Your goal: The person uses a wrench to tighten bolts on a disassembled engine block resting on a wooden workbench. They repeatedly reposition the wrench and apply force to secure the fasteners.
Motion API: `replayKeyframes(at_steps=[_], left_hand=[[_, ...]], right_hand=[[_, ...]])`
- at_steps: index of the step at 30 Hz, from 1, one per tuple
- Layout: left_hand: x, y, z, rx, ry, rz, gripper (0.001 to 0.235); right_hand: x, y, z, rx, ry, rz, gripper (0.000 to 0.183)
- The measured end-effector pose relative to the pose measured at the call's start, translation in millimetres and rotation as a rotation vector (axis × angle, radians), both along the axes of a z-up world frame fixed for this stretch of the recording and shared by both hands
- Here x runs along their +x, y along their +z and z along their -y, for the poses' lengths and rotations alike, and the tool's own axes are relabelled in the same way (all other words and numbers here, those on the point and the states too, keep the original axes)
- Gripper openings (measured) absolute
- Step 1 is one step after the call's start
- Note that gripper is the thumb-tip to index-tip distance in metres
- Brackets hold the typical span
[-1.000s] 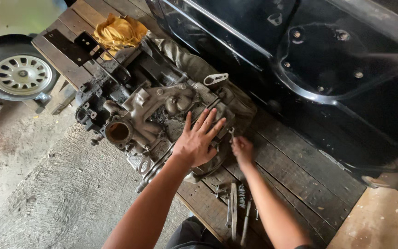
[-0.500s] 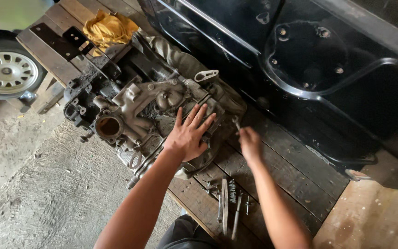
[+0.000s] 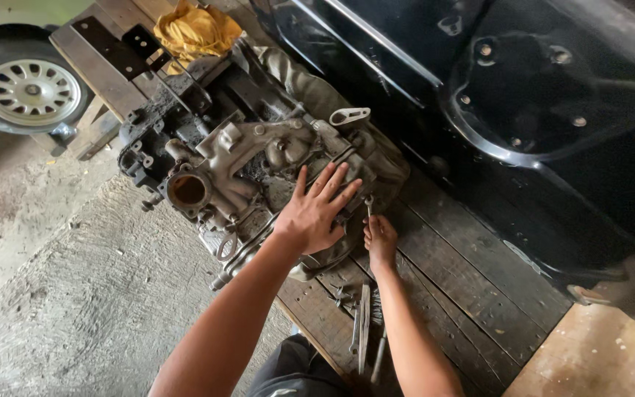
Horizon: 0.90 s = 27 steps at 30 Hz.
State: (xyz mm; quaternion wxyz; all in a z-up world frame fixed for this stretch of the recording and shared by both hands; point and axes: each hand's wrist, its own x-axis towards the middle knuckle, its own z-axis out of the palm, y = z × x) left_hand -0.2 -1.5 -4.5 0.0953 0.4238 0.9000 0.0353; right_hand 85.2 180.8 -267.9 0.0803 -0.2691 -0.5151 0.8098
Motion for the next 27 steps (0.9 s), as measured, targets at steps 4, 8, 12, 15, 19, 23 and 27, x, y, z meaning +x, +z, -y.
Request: replayKeyframes(at_steps=[4, 8, 12, 15, 19, 23, 27], left_hand=[[-0.4, 2.5, -0.4, -0.048, -0.004, 0.009, 0.096], [-2.1, 2.4, -1.7, -0.033, -0.008, 0.014, 0.094], [-0.9, 0.5, -3.0, -0.056, 0.007, 0.012, 0.096], [-0.3, -0.2, -2.4, -0.039, 0.003, 0.003, 0.096], [-1.2, -1.1, -3.5, -0.032, -0.003, -0.01, 0.095], [0.2, 3.2, -2.4, -0.103, -0.013, -0.03, 0.095], [0.7, 9.4, -3.3, -0.128, -0.002, 0.015, 0.094]], right_hand=[[-5.2, -22.9, 5.3, -0.2, -0.008, -0.1, 0.026], [-14.0, -40.3, 20.2, -0.449, 0.021, -0.311, 0.026], [-15.1, -22.2, 44.1, -0.574, -0.001, -0.269, 0.022], [-15.4, -8.7, 51.3, -0.608, -0.072, -0.105, 0.024], [-14.5, -31.0, 38.5, -0.617, -0.001, -0.11, 0.024], [-17.2, -61.0, -4.6, -0.452, 0.177, -0.24, 0.027], [-21.5, -58.1, -59.6, 0.11, 0.281, -0.101, 0.029]])
